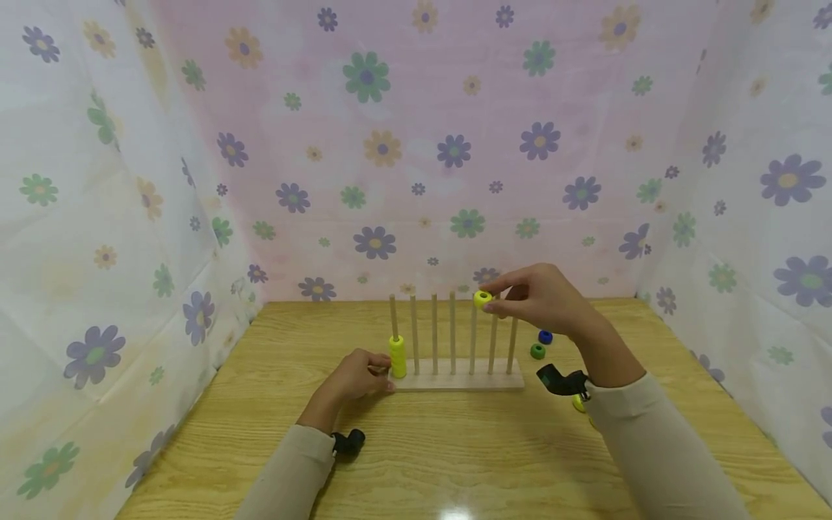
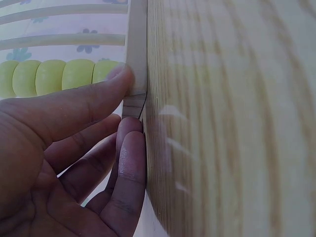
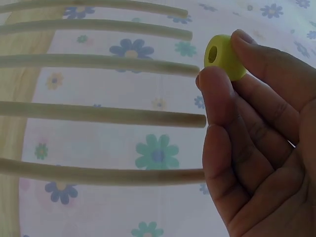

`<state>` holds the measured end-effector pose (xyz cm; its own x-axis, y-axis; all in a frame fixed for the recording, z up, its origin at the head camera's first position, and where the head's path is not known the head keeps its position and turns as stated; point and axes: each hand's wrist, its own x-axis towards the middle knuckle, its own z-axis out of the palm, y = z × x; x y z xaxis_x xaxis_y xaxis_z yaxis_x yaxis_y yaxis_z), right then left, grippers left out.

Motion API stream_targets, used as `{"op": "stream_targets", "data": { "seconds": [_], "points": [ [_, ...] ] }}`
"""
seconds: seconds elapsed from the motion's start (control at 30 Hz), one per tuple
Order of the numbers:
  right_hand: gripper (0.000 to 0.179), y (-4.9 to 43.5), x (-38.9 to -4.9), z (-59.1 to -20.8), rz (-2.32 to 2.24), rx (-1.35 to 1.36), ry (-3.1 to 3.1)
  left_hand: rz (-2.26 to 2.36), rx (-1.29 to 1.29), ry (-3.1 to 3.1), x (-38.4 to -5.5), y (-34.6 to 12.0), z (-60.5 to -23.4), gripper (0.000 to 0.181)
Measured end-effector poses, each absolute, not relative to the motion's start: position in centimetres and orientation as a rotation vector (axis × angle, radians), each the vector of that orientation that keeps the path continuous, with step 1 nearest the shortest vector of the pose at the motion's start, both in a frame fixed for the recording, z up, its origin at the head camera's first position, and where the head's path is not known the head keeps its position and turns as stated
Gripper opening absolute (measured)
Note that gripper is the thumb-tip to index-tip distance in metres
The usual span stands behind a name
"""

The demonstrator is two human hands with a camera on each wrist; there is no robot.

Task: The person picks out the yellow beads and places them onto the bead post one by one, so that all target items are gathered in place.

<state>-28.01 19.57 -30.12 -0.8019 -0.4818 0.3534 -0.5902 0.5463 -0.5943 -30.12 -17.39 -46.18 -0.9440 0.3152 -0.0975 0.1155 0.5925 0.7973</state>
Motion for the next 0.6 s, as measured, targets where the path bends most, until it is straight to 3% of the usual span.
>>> {"op": "stream_targets", "data": {
  "seconds": [0.6],
  "points": [
    [0.03, 17.4, -28.3, -29.5, 1.044, 0.912, -2.599, 1.288, 0.384, 2.587, -30.3, -17.6, -46.7, 0.051]
  ]
}}
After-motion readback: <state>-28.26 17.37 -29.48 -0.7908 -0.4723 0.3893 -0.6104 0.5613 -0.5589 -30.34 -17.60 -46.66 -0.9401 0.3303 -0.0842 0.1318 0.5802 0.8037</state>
